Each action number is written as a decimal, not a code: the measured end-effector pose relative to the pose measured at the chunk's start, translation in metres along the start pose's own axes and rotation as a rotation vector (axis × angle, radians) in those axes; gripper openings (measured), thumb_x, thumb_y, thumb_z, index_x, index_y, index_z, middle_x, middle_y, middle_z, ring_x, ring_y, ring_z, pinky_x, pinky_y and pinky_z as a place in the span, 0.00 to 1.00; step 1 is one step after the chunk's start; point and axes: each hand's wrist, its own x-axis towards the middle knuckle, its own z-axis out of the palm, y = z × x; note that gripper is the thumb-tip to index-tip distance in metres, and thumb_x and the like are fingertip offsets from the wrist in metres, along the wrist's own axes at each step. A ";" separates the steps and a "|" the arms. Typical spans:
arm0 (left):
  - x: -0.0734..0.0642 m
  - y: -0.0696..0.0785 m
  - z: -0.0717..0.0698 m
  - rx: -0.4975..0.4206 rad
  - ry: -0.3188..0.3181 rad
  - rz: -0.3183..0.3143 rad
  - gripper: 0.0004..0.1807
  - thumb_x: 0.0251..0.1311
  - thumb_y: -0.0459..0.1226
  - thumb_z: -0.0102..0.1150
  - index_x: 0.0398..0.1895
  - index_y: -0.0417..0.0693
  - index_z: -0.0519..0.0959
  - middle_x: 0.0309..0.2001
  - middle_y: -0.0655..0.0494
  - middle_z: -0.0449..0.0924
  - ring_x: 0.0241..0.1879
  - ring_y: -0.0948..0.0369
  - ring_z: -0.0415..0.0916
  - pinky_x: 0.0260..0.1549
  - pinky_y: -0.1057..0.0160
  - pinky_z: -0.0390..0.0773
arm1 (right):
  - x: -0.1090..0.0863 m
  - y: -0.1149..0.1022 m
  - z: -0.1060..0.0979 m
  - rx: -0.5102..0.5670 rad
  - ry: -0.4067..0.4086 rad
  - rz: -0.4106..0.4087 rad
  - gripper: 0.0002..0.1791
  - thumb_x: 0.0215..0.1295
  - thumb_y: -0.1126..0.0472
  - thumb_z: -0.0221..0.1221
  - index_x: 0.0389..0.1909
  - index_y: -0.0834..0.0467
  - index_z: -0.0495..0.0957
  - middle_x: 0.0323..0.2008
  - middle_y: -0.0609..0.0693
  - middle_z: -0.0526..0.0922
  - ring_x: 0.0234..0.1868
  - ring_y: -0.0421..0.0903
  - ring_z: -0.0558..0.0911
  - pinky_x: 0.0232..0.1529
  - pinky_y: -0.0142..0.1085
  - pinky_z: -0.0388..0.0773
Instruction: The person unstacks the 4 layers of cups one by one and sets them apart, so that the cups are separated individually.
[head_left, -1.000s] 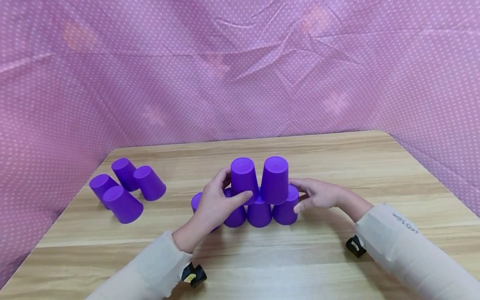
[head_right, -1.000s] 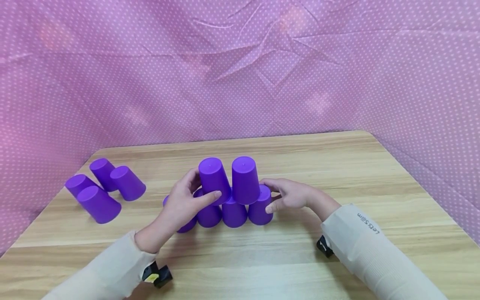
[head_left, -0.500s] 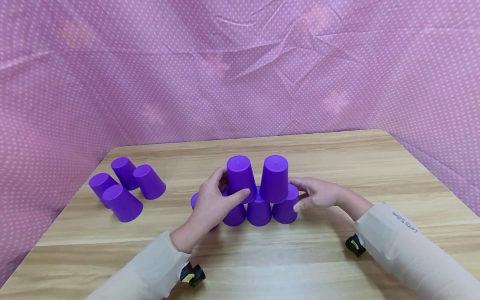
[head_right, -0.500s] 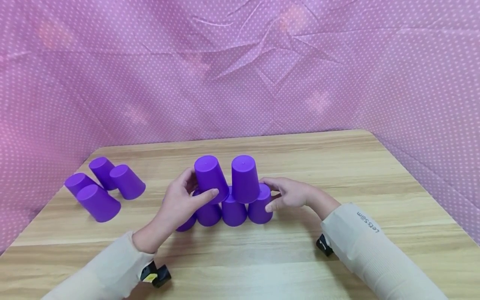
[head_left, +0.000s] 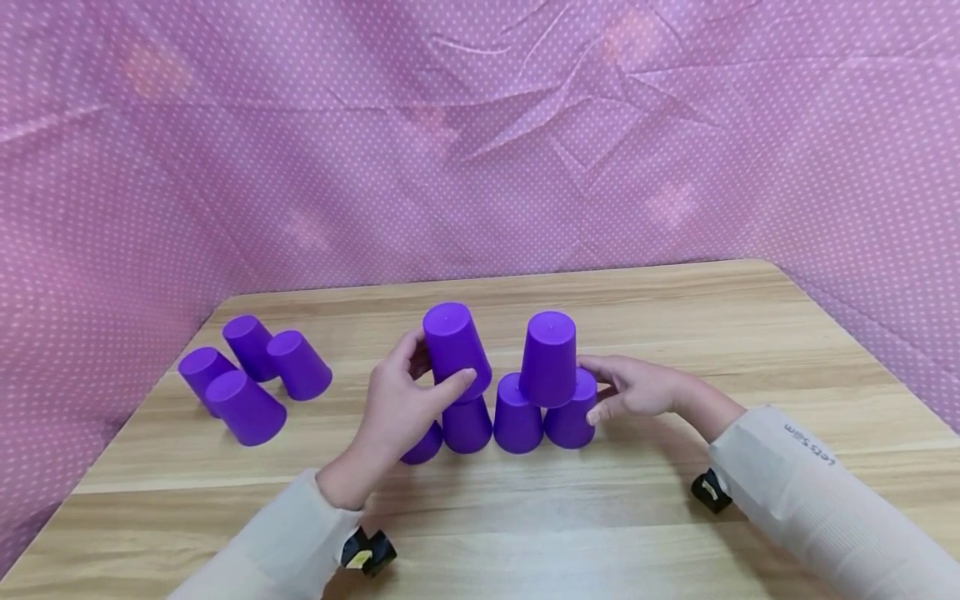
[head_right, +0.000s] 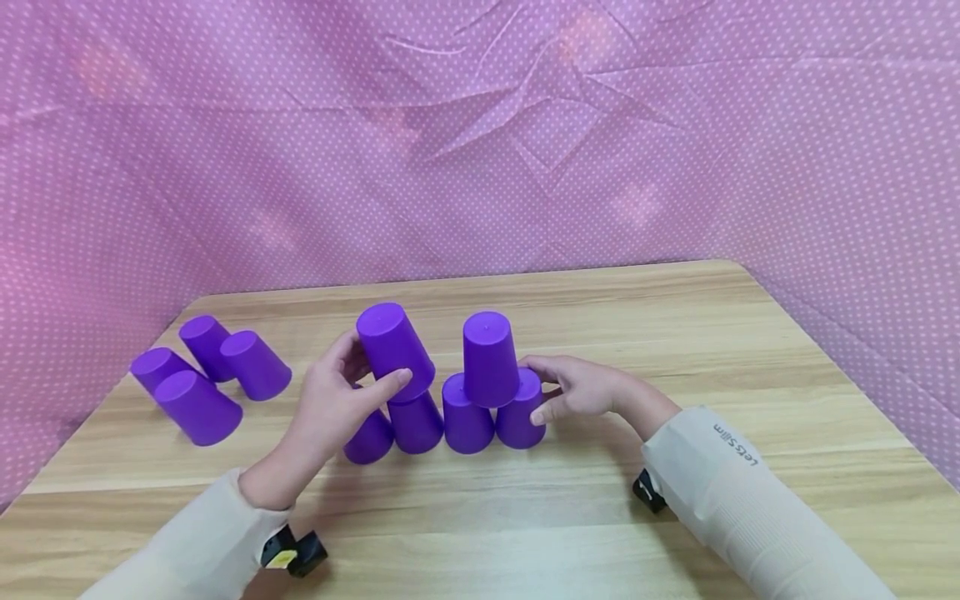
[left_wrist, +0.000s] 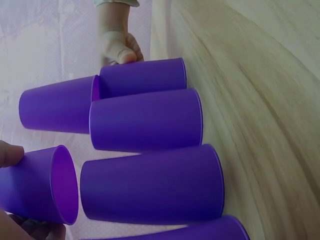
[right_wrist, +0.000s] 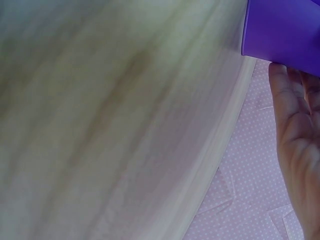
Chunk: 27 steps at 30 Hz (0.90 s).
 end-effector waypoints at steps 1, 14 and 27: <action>0.000 -0.001 -0.002 0.004 0.009 -0.004 0.30 0.49 0.38 0.69 0.57 0.46 0.69 0.48 0.50 0.78 0.48 0.57 0.77 0.52 0.57 0.76 | 0.000 0.000 0.000 0.001 0.000 0.000 0.38 0.55 0.64 0.63 0.64 0.70 0.56 0.56 0.64 0.72 0.55 0.35 0.73 0.60 0.48 0.70; -0.004 -0.002 -0.032 -0.010 0.080 -0.076 0.30 0.50 0.40 0.68 0.56 0.44 0.69 0.49 0.46 0.77 0.50 0.56 0.75 0.56 0.59 0.72 | 0.000 0.003 0.001 0.016 -0.007 -0.010 0.38 0.56 0.65 0.62 0.64 0.70 0.56 0.56 0.65 0.71 0.56 0.34 0.72 0.60 0.49 0.70; -0.006 0.000 -0.056 0.045 0.182 -0.142 0.29 0.52 0.41 0.67 0.58 0.46 0.69 0.49 0.50 0.77 0.48 0.63 0.74 0.50 0.73 0.74 | 0.000 0.002 0.000 -0.003 -0.004 -0.025 0.38 0.57 0.64 0.62 0.64 0.70 0.55 0.57 0.65 0.71 0.56 0.34 0.72 0.60 0.48 0.70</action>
